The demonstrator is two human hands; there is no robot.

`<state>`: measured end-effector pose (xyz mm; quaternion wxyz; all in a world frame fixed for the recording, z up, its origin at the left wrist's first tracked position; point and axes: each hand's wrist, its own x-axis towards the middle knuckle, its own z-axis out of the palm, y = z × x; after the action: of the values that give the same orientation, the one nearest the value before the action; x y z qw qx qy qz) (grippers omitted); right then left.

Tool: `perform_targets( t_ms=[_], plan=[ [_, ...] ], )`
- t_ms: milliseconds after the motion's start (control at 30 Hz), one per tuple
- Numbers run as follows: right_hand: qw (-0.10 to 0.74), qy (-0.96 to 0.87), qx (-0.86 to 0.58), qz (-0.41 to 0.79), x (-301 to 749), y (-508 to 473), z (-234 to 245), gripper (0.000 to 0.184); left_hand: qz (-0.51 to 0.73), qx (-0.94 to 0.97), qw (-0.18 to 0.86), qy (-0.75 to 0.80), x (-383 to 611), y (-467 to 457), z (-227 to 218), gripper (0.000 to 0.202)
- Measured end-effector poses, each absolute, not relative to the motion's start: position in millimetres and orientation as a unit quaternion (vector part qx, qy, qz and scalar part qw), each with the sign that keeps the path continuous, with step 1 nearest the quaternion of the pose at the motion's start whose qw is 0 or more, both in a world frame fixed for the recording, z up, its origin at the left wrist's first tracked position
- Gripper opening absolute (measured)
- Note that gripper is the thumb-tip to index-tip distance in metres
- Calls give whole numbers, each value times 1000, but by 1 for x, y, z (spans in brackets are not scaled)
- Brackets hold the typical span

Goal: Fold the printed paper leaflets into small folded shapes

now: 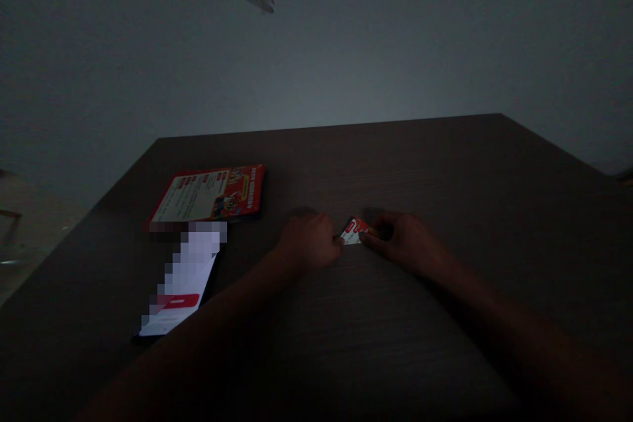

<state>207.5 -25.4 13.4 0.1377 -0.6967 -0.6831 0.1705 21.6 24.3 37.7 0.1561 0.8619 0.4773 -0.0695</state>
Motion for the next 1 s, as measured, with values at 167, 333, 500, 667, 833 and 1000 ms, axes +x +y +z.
perform_targets(
  t_ms=[167, 333, 500, 667, 833, 1000],
  plan=[
    [155, -688, -689, 169, 209, -26, 10, 29, -77, 857, 183, 476, 14, 31, 35, 25],
    [150, -692, -686, 168, 208, -26, 10, 29, -69, 857, 203, 468, 9, 35, 33, 19],
    [154, -689, -689, 164, 208, -25, 10, 27, -11, 866, 201, 458, 15, 26, 29, 18],
    [160, -687, -689, 168, 209, -25, 8, 27, 101, 909, 151, 375, 26, 11, 20, 25],
    [169, -682, -687, 187, 211, -23, 8, 28, 65, 928, 92, 355, 29, 6, 15, 30],
    [179, -676, -676, 231, 215, -24, 10, 25, 64, 932, 60, 350, 27, 8, 11, 31]
  ],
)
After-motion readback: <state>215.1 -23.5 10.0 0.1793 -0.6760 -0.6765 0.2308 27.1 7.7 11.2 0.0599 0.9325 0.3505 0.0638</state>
